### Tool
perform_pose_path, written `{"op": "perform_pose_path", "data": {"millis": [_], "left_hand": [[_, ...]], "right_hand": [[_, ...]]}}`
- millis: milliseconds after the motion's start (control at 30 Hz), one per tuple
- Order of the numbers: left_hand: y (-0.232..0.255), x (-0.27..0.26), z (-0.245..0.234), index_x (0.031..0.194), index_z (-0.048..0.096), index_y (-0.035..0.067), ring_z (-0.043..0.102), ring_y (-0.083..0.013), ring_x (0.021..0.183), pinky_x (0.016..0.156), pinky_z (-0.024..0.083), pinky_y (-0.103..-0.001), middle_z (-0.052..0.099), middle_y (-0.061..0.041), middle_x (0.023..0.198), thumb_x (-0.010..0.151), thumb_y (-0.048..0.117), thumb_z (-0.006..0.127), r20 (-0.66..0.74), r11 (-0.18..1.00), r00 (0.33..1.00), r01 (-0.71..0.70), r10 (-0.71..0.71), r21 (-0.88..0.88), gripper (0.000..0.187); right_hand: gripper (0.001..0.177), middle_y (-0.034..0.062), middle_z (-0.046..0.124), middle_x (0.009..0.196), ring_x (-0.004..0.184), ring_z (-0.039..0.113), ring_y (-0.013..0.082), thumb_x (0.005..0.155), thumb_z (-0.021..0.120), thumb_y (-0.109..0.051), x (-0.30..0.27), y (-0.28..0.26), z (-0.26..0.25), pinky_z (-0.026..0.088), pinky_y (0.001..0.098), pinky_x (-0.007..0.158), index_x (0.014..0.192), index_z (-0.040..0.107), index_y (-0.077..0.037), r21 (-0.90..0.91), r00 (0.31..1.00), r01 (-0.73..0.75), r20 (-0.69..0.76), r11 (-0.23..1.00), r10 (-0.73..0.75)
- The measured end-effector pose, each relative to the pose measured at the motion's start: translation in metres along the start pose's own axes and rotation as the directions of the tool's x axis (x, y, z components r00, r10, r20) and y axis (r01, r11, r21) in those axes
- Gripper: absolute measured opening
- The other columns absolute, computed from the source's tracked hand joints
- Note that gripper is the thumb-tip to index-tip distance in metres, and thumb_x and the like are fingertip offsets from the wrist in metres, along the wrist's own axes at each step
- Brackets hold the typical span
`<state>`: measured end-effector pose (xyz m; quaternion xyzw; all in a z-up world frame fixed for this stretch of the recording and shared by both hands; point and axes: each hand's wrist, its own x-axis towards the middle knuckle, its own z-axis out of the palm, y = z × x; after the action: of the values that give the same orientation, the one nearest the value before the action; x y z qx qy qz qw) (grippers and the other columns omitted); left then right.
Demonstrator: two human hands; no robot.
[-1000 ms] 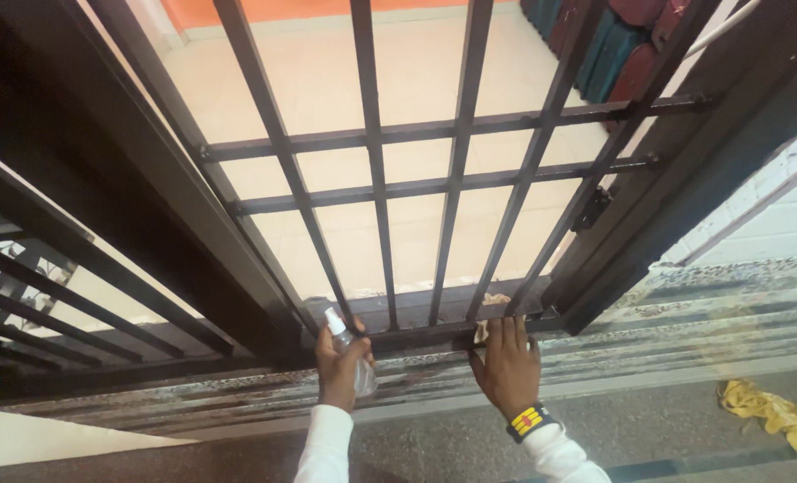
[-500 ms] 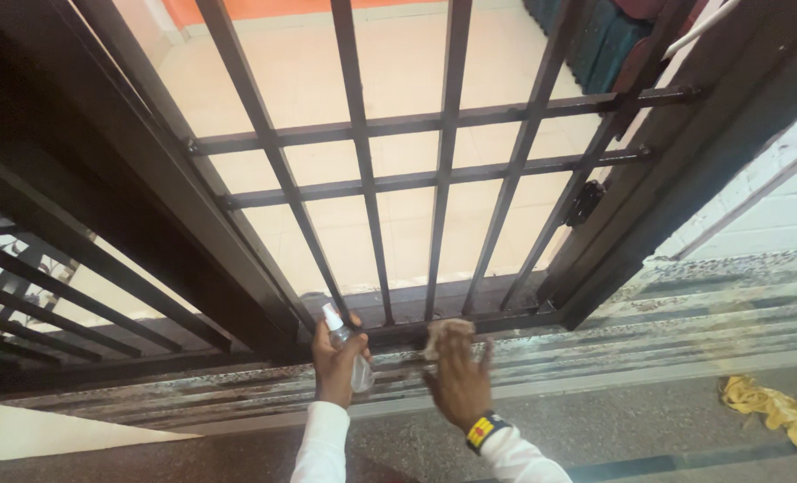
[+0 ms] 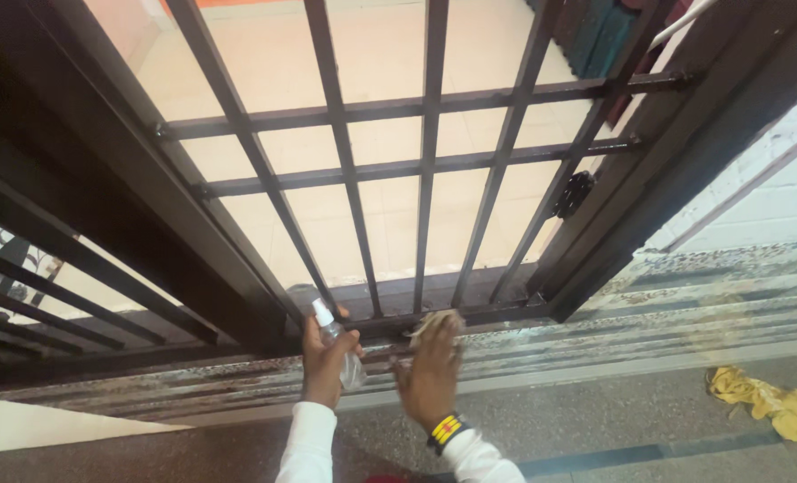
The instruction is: The person sprays a liquid onto a metal gate and wipes it with a cloth. They repeatedly spray and wipe different sections of the gate's bars and frame.
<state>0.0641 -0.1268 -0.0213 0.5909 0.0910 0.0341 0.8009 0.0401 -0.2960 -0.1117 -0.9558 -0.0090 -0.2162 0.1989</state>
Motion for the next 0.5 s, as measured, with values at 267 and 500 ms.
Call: {"op": "perform_pose_path", "data": {"millis": [267, 500], "left_hand": [[-0.003, 0.000, 0.002, 0.117, 0.051, 0.011, 0.061, -0.0167, 0.063, 0.057, 0.053, -0.033, 0.057, -0.007, 0.080, 0.080, 0.000, 0.067, 0.008, 1.000, 1.000, 0.008, -0.008, -0.009, 0.041], [0.005, -0.004, 0.001, 0.121, 0.048, 0.014, 0.065, -0.0180, 0.067, 0.061, 0.057, -0.032, 0.059, -0.005, 0.079, 0.079, 0.002, 0.067, 0.022, 0.994, 0.997, 0.076, -0.078, 0.075, 0.047]], "right_hand": [[0.047, 0.0135, 0.062, 0.129, 0.129, 0.052, 0.0354, 0.099, 0.057, -0.021, 0.055, 0.035, -0.074, 0.023, 0.0689, 0.116, 0.144, 0.055, -0.006, -0.043, 0.995, 0.079, -0.052, 0.996, -0.081], [0.034, 0.0006, 0.075, 0.125, 0.124, 0.067, 0.0173, 0.100, 0.049, -0.006, 0.041, 0.040, -0.109, 0.050, 0.0457, 0.114, 0.120, 0.073, -0.018, 0.715, 0.999, -0.011, -0.025, 0.699, 0.041]]}}
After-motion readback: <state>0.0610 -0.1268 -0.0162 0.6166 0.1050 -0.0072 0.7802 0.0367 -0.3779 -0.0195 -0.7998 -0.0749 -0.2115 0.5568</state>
